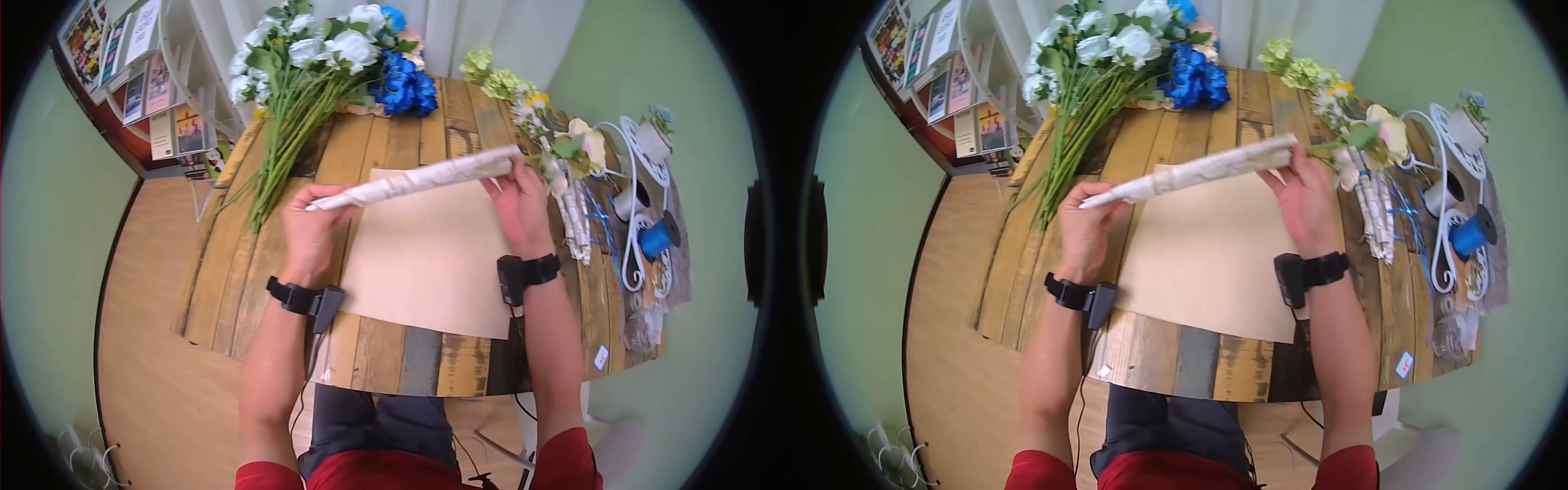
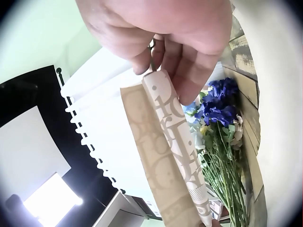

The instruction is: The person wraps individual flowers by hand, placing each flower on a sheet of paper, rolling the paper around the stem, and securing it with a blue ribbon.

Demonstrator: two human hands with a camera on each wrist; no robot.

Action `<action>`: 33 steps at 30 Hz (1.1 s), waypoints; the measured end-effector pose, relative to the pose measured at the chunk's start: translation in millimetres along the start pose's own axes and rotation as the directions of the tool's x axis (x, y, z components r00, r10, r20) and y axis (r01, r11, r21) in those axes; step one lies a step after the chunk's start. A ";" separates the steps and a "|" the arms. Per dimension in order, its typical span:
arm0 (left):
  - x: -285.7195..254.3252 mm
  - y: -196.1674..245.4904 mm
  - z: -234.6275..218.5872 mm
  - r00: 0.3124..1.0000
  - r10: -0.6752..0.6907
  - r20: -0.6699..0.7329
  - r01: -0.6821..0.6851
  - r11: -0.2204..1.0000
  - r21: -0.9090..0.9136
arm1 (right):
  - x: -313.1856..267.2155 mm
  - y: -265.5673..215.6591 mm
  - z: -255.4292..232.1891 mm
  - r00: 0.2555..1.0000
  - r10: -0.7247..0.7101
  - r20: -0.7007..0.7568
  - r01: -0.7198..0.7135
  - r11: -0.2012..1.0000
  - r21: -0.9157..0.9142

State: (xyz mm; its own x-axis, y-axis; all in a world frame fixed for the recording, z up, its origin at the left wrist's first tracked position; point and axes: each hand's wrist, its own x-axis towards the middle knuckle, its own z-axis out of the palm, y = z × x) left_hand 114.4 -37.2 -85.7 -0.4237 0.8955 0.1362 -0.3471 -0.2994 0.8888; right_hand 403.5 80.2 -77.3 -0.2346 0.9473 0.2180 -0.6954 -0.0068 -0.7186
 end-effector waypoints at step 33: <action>-3.8 4.2 3.3 0.984 0.179 -0.015 -0.177 0.981 0.081 | -2.3 -3.6 10.1 0.986 0.012 -0.164 -0.026 0.996 -0.083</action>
State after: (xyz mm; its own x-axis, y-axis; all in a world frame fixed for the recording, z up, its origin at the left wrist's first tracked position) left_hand 117.3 -40.9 -81.0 -0.4911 0.8227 0.2864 -0.1978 -0.4255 0.8831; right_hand 399.7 74.8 -68.6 -0.1284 0.9868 0.0985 -0.6301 -0.0044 -0.7765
